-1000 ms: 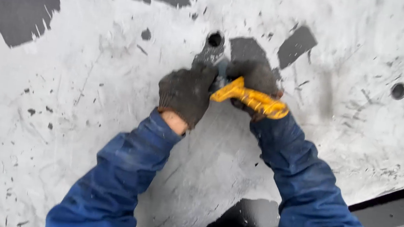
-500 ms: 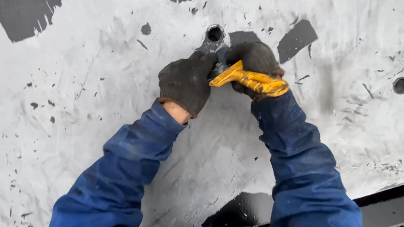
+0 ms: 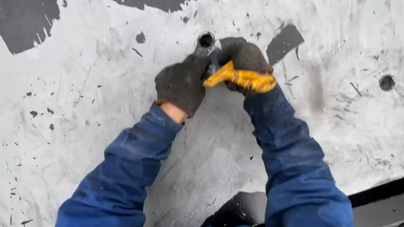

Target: Scraping old paint or coating from a large metal surface using a hand scraper.

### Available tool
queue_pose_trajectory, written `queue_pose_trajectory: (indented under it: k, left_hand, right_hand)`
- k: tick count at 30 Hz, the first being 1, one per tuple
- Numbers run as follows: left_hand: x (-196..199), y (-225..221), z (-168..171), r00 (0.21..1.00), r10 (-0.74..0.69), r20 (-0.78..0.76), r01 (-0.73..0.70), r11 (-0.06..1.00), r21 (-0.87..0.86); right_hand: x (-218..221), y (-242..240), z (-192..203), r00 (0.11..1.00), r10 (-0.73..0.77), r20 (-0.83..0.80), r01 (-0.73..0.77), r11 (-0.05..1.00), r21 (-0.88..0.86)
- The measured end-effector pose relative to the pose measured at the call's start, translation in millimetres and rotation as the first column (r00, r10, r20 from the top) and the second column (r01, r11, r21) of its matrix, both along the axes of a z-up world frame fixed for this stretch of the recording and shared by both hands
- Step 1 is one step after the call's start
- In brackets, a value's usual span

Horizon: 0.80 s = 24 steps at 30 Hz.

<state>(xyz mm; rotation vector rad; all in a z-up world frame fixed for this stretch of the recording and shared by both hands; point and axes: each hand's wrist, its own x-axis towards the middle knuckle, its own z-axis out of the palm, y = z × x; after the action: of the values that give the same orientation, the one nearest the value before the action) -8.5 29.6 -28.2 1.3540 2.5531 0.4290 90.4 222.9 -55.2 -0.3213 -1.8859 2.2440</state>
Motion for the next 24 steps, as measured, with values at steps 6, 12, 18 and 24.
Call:
queue_pose_trajectory:
  k: [6,12,18,24]
  left_hand:
    - [20,-18,30,0.995,-0.021,-0.094,0.021,1.000,-0.001]
    - [-7,20,38,0.992,0.011,-0.124,-0.010,1.000,0.004]
    - [7,8,42,0.967,0.049,-0.250,-0.049,0.999,0.008]
    - [5,25,56,0.970,-0.012,-0.242,0.014,1.000,0.005]
  right_hand:
    - [24,-9,-5,0.886,-0.004,0.463,-0.343,0.667,0.662]
    - [-1,12,15,0.977,-0.178,0.115,0.069,0.780,0.621]
    - [5,2,-2,0.996,0.031,0.088,-0.090,0.561,0.823]
    - [4,11,2,0.973,-0.177,0.145,0.012,0.673,0.739]
